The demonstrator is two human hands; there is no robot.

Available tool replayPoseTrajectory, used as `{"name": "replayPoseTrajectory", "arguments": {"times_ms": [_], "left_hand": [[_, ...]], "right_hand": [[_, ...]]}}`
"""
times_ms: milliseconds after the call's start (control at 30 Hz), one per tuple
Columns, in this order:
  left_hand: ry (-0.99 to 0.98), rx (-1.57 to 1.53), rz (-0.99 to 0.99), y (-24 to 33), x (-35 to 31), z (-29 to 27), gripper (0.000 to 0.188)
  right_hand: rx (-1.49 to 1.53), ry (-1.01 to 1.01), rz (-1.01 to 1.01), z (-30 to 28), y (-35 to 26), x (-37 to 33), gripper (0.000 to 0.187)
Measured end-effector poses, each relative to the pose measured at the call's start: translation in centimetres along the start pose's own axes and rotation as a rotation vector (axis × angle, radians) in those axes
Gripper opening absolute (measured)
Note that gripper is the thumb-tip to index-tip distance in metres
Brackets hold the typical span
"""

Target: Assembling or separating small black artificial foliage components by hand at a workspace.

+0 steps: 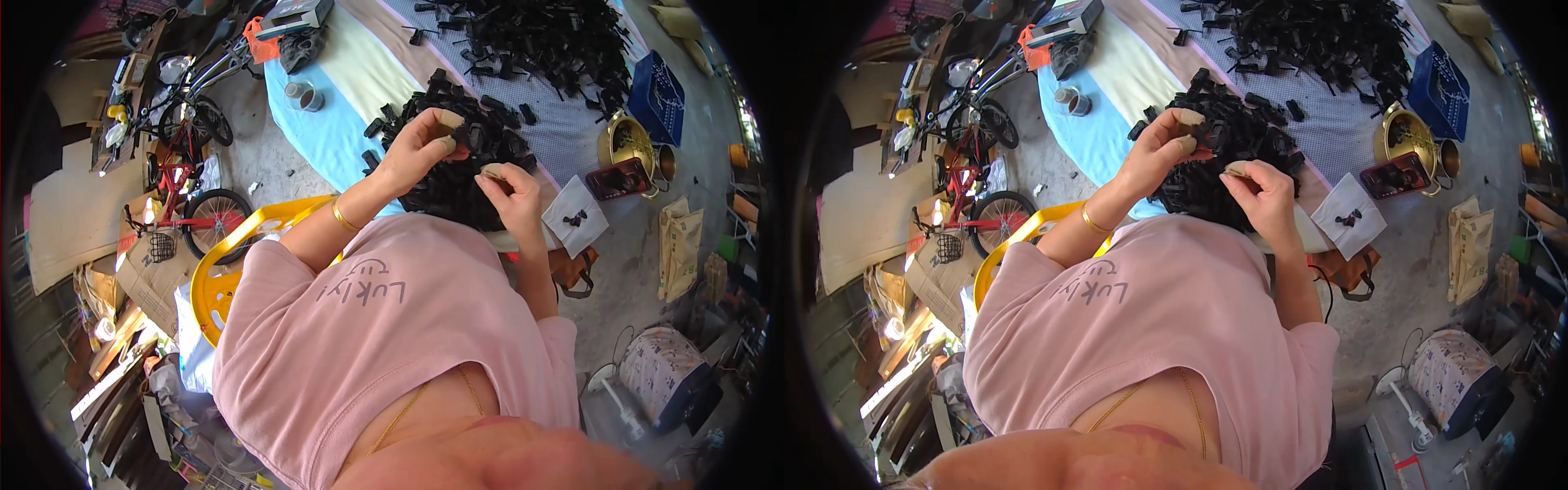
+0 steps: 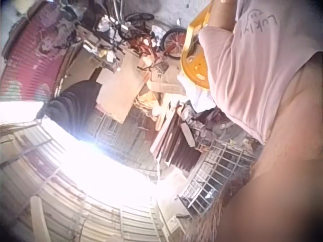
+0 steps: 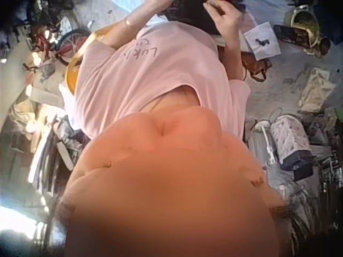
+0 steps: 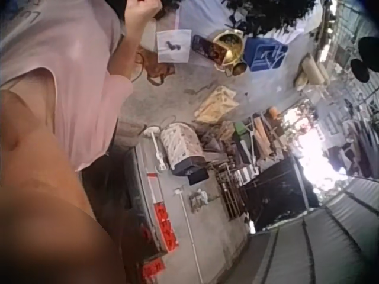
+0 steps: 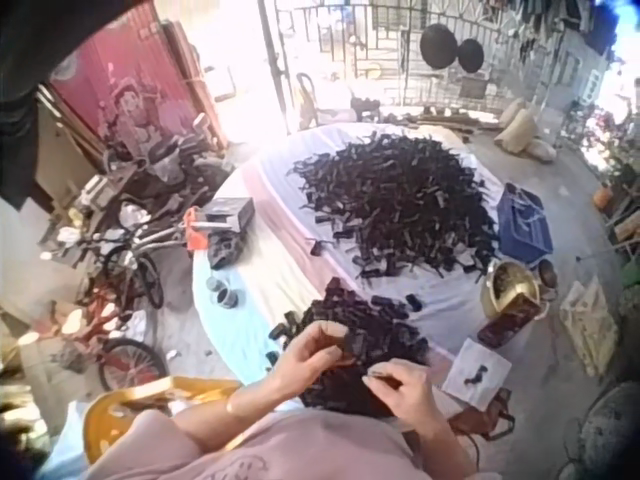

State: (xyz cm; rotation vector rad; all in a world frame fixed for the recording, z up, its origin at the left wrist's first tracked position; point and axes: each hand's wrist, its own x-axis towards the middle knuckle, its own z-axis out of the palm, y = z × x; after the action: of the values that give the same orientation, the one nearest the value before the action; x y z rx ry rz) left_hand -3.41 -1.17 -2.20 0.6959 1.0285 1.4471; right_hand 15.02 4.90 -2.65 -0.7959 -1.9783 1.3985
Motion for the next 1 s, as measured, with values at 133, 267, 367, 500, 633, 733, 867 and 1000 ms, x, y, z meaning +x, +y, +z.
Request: {"name": "replayPoseTrajectory", "arguments": {"times_ms": [133,267,367,500,633,733,867,1000], "left_hand": [[-0.027,0.027,0.023,0.7,-0.3,0.5,0.019],[-0.017,0.013,-0.033,1.0,-0.4,0.6,0.017],[0.014,0.016,-0.090,0.7,-0.4,0.6,0.020],[-0.005,-0.108,-0.135,1.2,-0.3,1.0,0.039],[-0.155,-0.414,-0.244,1.5,-0.1,1.3,0.050],[-0.267,-0.326,-0.188,1.2,-0.4,1.3,0.055],[-0.169,-0.246,-0.223,0.5,0.2,0.9,0.052],[0.018,0.570,0.136,-0.4,1.2,-0.2,0.056]], "right_hand": [[0.045,0.067,0.063,0.5,0.0,-0.5,0.008],[0.092,0.175,0.094,0.5,0.3,-1.0,0.008],[0.066,0.142,0.017,0.4,-1.0,-0.8,0.006],[0.066,0.113,-0.032,1.1,-1.4,-0.8,0.005],[0.145,0.170,-0.002,2.0,-0.6,-1.2,0.006],[0.145,0.166,-0.009,2.0,-0.8,-1.3,0.006],[0.063,0.204,-0.063,2.0,-0.8,-1.4,0.006],[0.101,0.308,-0.051,1.9,-0.2,-1.4,0.006]]}}
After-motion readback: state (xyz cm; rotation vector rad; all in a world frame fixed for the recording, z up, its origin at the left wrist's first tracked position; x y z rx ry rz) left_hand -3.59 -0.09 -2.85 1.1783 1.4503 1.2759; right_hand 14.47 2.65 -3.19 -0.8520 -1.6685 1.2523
